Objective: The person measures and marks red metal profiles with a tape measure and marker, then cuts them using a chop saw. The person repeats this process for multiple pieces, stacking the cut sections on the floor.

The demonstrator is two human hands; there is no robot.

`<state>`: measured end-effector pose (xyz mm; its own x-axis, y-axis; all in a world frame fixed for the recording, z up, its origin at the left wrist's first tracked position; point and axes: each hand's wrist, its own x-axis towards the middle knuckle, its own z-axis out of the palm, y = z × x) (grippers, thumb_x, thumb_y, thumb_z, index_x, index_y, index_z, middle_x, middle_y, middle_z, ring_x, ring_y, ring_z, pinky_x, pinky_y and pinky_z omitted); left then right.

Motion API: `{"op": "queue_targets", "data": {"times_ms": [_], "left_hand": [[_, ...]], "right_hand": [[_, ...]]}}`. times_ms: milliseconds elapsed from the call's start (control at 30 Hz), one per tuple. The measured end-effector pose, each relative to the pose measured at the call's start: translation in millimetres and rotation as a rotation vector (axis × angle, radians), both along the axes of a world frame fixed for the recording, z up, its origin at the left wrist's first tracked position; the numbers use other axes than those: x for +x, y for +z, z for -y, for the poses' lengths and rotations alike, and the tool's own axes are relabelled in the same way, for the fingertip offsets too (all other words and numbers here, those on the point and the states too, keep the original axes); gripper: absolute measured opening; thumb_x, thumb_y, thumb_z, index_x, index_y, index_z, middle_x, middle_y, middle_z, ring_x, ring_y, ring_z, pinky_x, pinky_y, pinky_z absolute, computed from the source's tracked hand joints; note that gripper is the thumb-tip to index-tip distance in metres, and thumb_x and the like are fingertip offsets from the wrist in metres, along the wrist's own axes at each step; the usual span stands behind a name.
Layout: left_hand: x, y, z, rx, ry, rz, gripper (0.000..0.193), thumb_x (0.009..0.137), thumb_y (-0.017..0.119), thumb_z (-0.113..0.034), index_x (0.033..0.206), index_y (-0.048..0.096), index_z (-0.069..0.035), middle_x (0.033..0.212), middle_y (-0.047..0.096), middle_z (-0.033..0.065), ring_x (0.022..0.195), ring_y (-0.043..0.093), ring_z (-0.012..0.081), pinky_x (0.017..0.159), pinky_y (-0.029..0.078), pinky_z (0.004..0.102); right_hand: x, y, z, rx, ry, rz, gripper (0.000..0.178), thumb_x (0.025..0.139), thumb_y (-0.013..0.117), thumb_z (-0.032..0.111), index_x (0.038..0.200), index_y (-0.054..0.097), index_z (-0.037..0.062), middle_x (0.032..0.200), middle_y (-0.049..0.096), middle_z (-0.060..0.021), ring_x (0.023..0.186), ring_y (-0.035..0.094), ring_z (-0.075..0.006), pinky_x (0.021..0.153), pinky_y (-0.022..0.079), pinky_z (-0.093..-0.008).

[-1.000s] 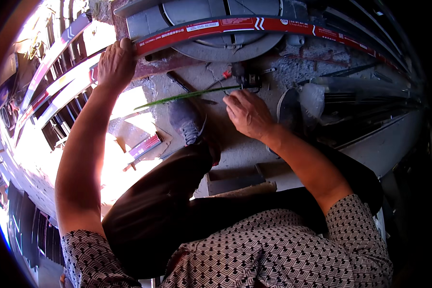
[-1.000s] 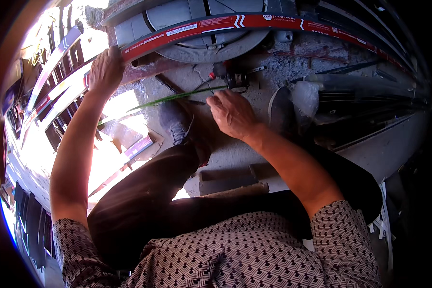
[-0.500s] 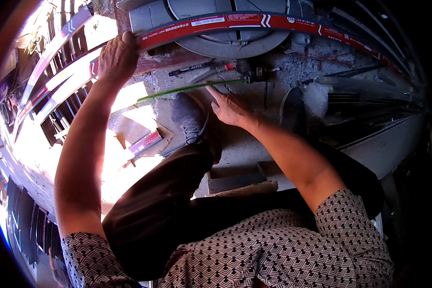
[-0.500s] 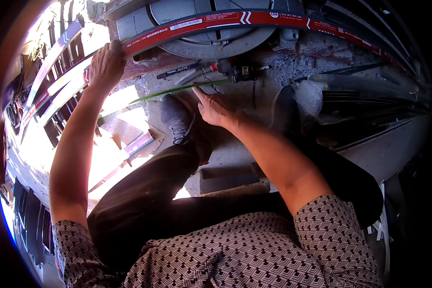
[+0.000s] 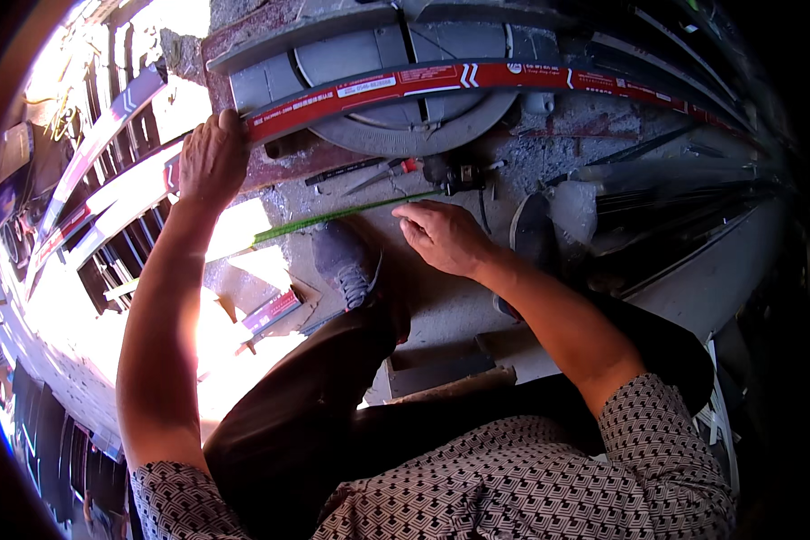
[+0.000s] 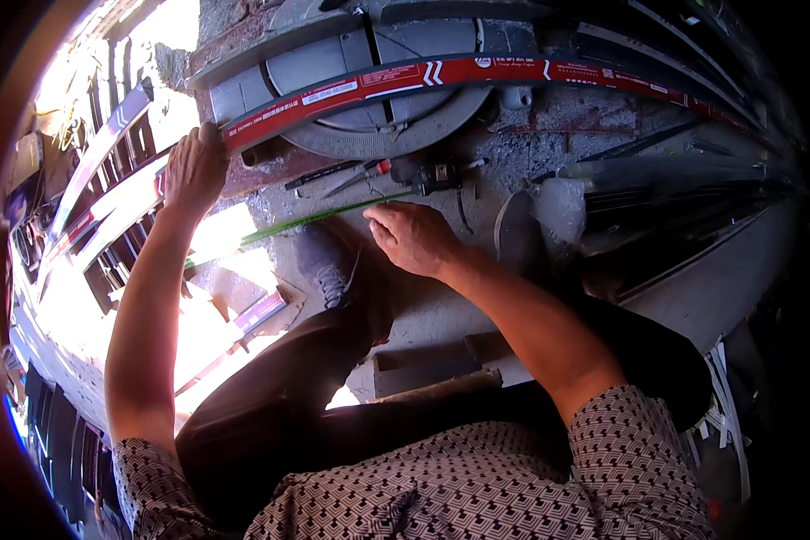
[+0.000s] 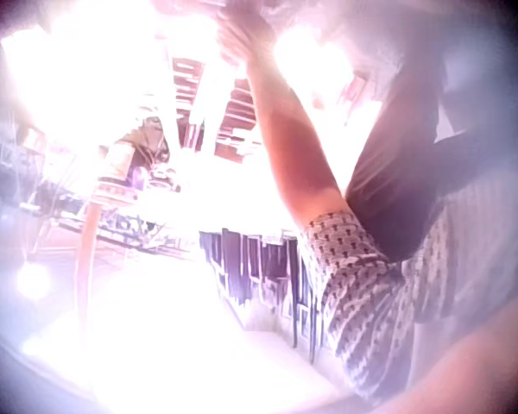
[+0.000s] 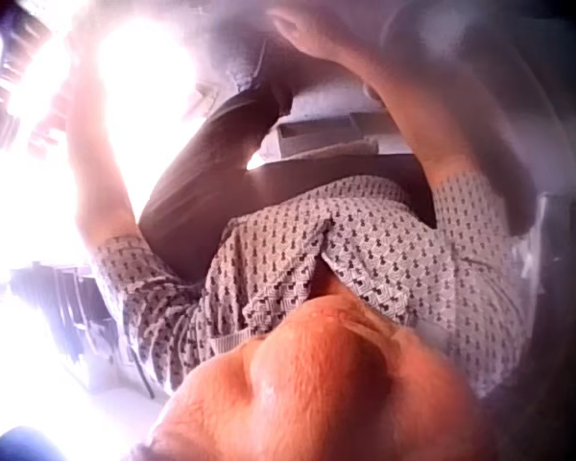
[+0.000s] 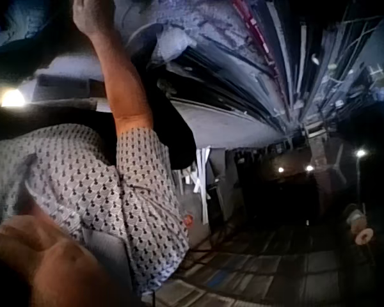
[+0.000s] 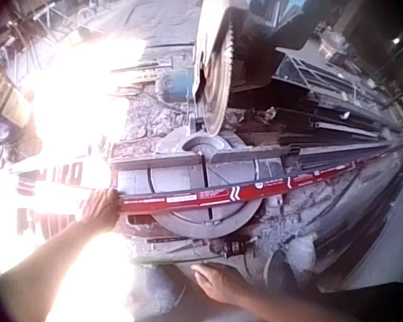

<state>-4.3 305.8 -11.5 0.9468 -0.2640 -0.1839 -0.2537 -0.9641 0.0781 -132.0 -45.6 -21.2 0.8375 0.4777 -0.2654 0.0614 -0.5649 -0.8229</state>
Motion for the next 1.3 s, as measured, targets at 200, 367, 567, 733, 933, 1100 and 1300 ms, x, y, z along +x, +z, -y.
{"op": "queue_targets", "data": {"times_ms": [200,367,567,733,933,1100,1300], "left_hand": [[7,-1,-3,-0.023,0.025,-0.041,0.023,0.090,0.065,-0.007,0.106,0.048,-0.003,0.099,0.058,0.0213,0.099,0.060,0.0414,0.087,0.045,0.0528],[18,4,-2,0.003,-0.019,-0.011,0.018,0.091,0.063,-0.008,0.103,0.050,-0.003,0.097,0.061,0.0201,0.097,0.061,0.0394,0.085,0.045,0.0507],[22,4,-2,0.046,0.010,-0.060,0.014,0.094,0.060,-0.010,0.104,0.052,-0.004,0.100,0.063,0.0205,0.100,0.062,0.0384,0.086,0.045,0.0503],[22,2,-3,0.065,0.032,-0.047,0.014,0.097,0.058,-0.014,0.105,0.055,-0.002,0.099,0.067,0.0202,0.096,0.066,0.0381,0.087,0.048,0.0511],[28,3,-3,0.126,0.017,-0.059,0.015,0.103,0.047,-0.017,0.104,0.053,-0.003,0.098,0.064,0.0178,0.098,0.065,0.0322,0.088,0.047,0.0490],[26,5,-2,0.075,0.036,-0.037,0.013,0.101,0.050,-0.016,0.101,0.055,-0.004,0.097,0.064,0.0168,0.097,0.065,0.0327,0.087,0.047,0.0480],[26,6,1,0.059,0.061,-0.046,0.011,0.099,0.052,-0.016,0.101,0.055,-0.005,0.098,0.064,0.0157,0.099,0.064,0.0329,0.088,0.046,0.0474]], "right_hand": [[66,36,66,-0.046,-0.384,0.102,0.016,0.100,0.063,0.012,0.111,0.070,0.0024,0.084,0.071,-0.0137,0.076,0.071,-0.0189,0.067,0.055,-0.0330],[124,13,137,-0.089,-0.821,0.145,0.027,0.100,0.066,0.022,0.116,0.070,0.0006,0.089,0.070,-0.0031,0.080,0.063,-0.0085,0.075,0.051,-0.0277],[174,-8,214,-0.011,-1.332,-0.025,0.044,0.094,0.076,0.040,0.119,0.068,0.0034,0.110,0.069,-0.0075,0.094,0.063,-0.0155,0.079,0.050,-0.0290],[199,-51,275,0.427,-1.569,-0.331,0.048,0.085,0.086,0.036,0.119,0.068,0.0073,0.115,0.068,-0.0090,0.100,0.066,-0.0202,0.090,0.054,-0.0339],[195,-85,338,0.797,-1.490,-0.448,0.045,0.090,0.083,0.031,0.124,0.065,0.0073,0.116,0.063,-0.0065,0.107,0.060,-0.0188,0.096,0.053,-0.0318],[199,-81,357,0.687,-1.368,-0.533,0.039,0.094,0.079,0.033,0.124,0.065,0.0121,0.112,0.065,-0.0023,0.090,0.061,-0.0096,0.072,0.047,-0.0235],[206,-80,355,0.702,-1.373,-0.513,0.027,0.096,0.076,0.029,0.116,0.066,0.0145,0.093,0.065,0.0004,0.073,0.057,-0.0093,0.058,0.038,-0.0233]]}}
